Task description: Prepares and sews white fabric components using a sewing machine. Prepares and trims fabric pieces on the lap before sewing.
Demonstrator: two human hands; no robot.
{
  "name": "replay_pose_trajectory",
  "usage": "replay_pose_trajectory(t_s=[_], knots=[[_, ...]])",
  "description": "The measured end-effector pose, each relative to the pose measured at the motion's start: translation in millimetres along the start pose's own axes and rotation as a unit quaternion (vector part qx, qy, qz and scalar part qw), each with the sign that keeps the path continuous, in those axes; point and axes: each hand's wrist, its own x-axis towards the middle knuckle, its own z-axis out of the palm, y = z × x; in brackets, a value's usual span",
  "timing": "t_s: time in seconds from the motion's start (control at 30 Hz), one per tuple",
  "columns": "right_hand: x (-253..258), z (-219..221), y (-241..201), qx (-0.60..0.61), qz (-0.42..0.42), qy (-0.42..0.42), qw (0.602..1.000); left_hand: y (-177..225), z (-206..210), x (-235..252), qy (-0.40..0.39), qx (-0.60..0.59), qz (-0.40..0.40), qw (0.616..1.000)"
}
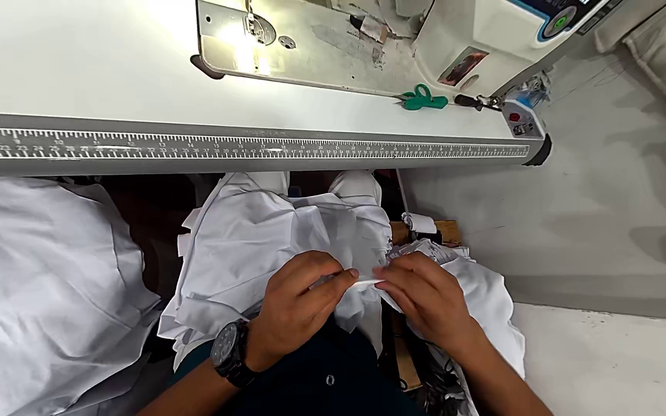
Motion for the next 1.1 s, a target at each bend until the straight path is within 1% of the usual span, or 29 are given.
replay_pose_trajectory(t_s=[0.07, 0.17, 0.3, 0.4, 0.47, 0.5, 0.57, 0.6, 0.63, 0.67, 0.7, 0.73, 0.77, 0.8, 0.87, 0.9, 0.93, 1.0, 1.1], knots=[[11.3, -2.3, -5.7, 0.006, -0.008, 0.000, 1.000, 1.6, -6.2, 2.6, 0.022, -0.012, -0.005, 1.000], [34.0, -5.3, -15.9, 0.030, -0.018, -0.004, 0.999, 5.1, -15.9, 5.5, 0.055, -0.072, -0.068, 0.994], [67.9, -9.2, -29.5, 0.056, 0.013, -0.047, 0.997, 7.8, -31.9, 11.3, 0.082, -0.146, -0.146, 0.975], [91.8, -8.2, -40.7, 0.064, 0.016, -0.067, 0.996, 8.9, -47.3, 15.1, 0.107, -0.152, -0.152, 0.971], [111.8, 1.6, -53.4, 0.081, -0.005, -0.064, 0.995, 7.2, -66.8, 18.4, 0.133, -0.095, -0.118, 0.979], [124.9, 10.3, -63.2, 0.094, -0.018, -0.052, 0.994, 5.6, -83.3, 22.6, 0.147, -0.040, -0.095, 0.984], [163.6, 33.4, -83.6, 0.126, -0.049, 0.014, 0.991, 1.8, -131.7, 46.7, 0.160, 0.109, -0.038, 0.980], [187.5, 45.3, -91.5, 0.150, -0.061, 0.061, 0.985, 2.7, -160.2, 68.5, 0.150, 0.201, -0.005, 0.968], [212.4, 56.9, -95.8, 0.176, -0.068, 0.114, 0.975, 6.6, -185.7, 96.6, 0.127, 0.295, 0.023, 0.947], [236.5, 68.3, -95.5, 0.198, -0.063, 0.163, 0.964, 10.8, -204.0, 130.4, 0.088, 0.369, 0.037, 0.925], [258.3, 79.3, -90.2, 0.214, -0.040, 0.197, 0.956, 10.1, -214.7, 166.7, 0.028, 0.422, 0.030, 0.906], [275.9, 90.1, -79.5, 0.219, 0.001, 0.210, 0.953, 0.3, -217.5, 200.8, -0.045, 0.449, 0.004, 0.892], [287.6, 100.3, -64.1, 0.210, 0.054, 0.200, 0.956, -20.3, -214.3, 230.2, -0.124, 0.447, -0.027, 0.886], [293.4, 110.1, -45.6, 0.188, 0.111, 0.173, 0.960, -50.6, -206.9, 252.3, -0.200, 0.428, -0.059, 0.879], [292.0, 126.0, -9.2, 0.111, 0.208, 0.104, 0.966, -120.3, -184.6, 272.3, -0.315, 0.359, -0.106, 0.872], [289.6, 129.7, 6.3, 0.073, 0.241, 0.072, 0.965, -147.4, -171.4, 275.1, -0.352, 0.317, -0.132, 0.871], [288.9, 131.0, 20.2, 0.039, 0.266, 0.049, 0.962, -168.8, -158.5, 275.4, -0.368, 0.282, -0.143, 0.874], [290.8, 129.0, 39.3, -0.011, 0.295, 0.020, 0.955, -196.9, -140.2, 270.1, -0.354, 0.247, -0.124, 0.894], [298.7, 125.6, 54.7, -0.046, 0.290, 0.001, 0.956, -210.5, -136.2, 268.6, -0.298, 0.235, -0.092, 0.921]])
